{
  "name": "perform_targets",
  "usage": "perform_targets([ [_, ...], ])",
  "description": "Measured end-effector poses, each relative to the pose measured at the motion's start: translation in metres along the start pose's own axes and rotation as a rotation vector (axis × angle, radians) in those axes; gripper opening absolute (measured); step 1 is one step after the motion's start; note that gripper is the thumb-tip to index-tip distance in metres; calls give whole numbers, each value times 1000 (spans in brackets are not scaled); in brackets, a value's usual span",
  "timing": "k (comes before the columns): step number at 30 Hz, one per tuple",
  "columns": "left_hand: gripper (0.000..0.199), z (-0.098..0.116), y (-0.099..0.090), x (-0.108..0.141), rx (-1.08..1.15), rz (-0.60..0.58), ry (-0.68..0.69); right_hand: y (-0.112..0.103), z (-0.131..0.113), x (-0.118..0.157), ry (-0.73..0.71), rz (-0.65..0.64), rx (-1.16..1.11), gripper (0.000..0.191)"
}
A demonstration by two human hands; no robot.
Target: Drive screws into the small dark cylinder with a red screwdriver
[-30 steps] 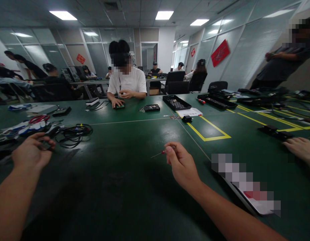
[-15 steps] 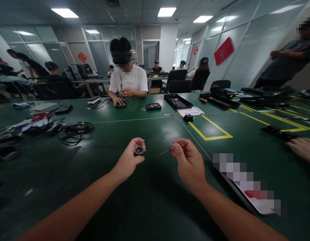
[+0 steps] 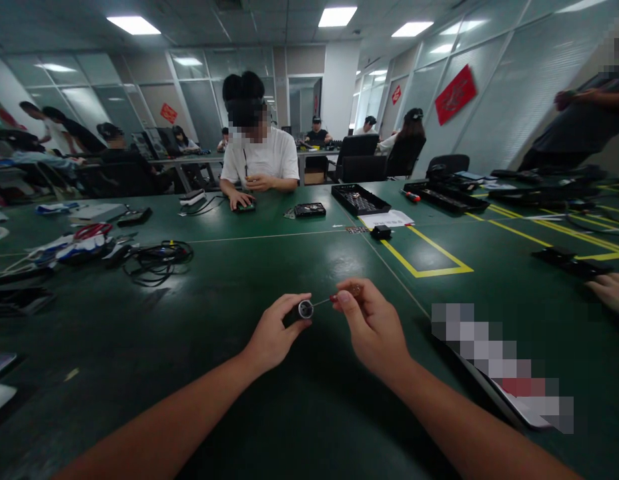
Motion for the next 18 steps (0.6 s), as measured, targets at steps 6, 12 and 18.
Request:
perform_targets([
  [6,38,-1,-1,0,-79,2,6,1,-4,0,-37,-43,63,17],
  [12,38,-1,-5,-1,-107,53,15,0,-13,-1,-74,-55,125,15],
  [18,37,6,-5,1,-162,70,84,10,-14,2,-65,-182,62,17],
])
Point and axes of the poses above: each hand's wrist, its own x-axis away from the middle knuckle, its own y-axis out of the palm, z = x × y, the point moved 8 cm from there along -x, towards the middle knuckle, and after that the axes turned 11 degrees about z, right-handed, at the moved point
